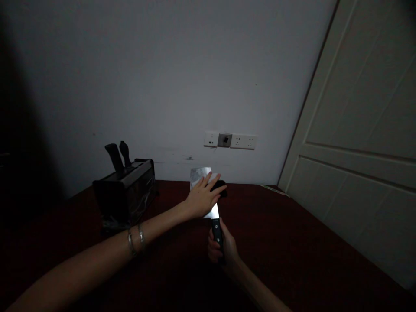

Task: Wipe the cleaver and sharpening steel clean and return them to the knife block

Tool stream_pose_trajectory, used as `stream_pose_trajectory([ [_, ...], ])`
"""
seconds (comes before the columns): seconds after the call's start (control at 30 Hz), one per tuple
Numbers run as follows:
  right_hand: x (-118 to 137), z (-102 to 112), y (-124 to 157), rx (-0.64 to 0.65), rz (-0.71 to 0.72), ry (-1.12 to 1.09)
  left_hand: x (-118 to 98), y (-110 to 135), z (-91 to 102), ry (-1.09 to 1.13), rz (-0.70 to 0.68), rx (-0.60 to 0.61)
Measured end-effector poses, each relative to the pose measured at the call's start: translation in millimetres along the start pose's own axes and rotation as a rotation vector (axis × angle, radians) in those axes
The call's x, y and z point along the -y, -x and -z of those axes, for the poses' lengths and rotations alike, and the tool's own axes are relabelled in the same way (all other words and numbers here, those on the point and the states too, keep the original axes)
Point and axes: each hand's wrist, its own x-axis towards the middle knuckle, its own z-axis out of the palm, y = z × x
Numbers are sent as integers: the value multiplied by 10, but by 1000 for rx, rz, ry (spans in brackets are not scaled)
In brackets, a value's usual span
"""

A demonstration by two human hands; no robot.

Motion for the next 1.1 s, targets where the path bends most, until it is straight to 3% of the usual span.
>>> stream_pose_trajectory([
  [0.1,-9,-6,2,-7,-22,0,-17,22,-13,1,-21,28],
  [0.23,-49,-48,24,30,-70,-14,272,-134,-17,-1,133,47],
  [0.33,-63,-69,41,37,-108,-31,437,-201,-17,3,173,49],
  [0.5,-34,-60,48,71,-71,-41,461,-86,25,-10,141,-20],
  [0.77,46,-33,47,106,12,-73,382,209,94,-17,81,-9],
  [1.0,-105,-17,21,132,-52,-22,617,22,143,-10,40,57],
  [1.1,-69,-7,15,137,-38,-18,606,-22,132,7,22,57],
])
